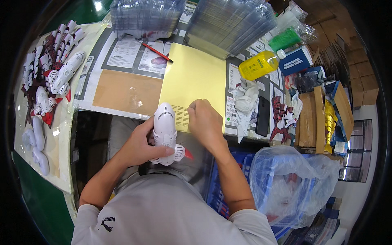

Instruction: The person assembles small white and red toy figures by hand, attaching parts and placing them into clear plastic packaging. They repeatedly pick up components, fit them together, and pack the finished items on a workbench.

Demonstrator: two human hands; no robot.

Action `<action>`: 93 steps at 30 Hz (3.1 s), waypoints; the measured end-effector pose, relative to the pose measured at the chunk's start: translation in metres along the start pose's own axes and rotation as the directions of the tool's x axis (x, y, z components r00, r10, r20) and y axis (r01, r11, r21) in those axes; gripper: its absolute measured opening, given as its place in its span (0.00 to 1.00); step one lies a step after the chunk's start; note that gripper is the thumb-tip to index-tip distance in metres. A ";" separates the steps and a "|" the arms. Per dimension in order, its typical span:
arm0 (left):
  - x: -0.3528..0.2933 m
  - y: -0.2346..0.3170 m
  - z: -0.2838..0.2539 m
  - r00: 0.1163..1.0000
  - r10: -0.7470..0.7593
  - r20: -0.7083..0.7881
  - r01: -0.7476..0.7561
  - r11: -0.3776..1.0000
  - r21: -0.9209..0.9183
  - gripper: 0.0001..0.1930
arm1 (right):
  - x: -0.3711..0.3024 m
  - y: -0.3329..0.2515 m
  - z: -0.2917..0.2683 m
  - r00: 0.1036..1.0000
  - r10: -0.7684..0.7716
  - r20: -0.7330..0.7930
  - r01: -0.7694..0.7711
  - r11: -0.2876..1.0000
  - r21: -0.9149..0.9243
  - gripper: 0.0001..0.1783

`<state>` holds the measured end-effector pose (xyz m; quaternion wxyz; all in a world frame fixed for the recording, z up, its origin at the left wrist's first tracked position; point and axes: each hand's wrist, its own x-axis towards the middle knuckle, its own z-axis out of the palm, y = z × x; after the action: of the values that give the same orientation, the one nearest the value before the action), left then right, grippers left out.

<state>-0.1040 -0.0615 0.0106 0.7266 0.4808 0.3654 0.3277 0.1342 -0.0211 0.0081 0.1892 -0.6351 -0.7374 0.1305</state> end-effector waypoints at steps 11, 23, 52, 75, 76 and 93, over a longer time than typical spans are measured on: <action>0.005 -0.011 0.002 1.000 -0.015 -0.028 0.011 0.990 -0.141 0.41 | -0.005 0.007 -0.006 0.998 -0.004 -0.059 0.017 0.976 0.219 0.11; 0.003 -0.006 0.003 0.999 -0.033 -0.027 0.030 0.994 -0.103 0.42 | 0.001 -0.002 -0.004 0.994 0.111 0.010 -0.111 0.984 0.138 0.10; 0.006 -0.004 -0.002 1.000 -0.003 -0.007 0.003 0.997 0.073 0.46 | 0.006 -0.040 -0.049 0.895 -0.141 0.424 -0.163 0.781 0.602 0.13; 0.003 -0.006 -0.002 1.000 0.012 -0.016 -0.011 0.996 0.084 0.43 | -0.003 -0.043 -0.041 0.917 -0.070 0.392 -0.178 0.808 0.561 0.13; 0.003 -0.006 -0.002 1.000 0.013 -0.016 -0.012 0.997 0.078 0.42 | -0.005 -0.044 -0.040 0.916 -0.025 0.400 -0.218 0.806 0.551 0.14; -0.051 -0.002 -0.051 0.997 0.065 0.039 -0.031 0.822 -0.569 0.59 | 0.157 -0.089 -0.041 0.847 -0.487 -0.216 0.532 0.779 0.332 0.09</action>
<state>-0.1735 -0.0809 0.0064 0.8384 0.2610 0.2184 0.4258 0.0545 0.1175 0.1007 0.3798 -0.3693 -0.8295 0.1767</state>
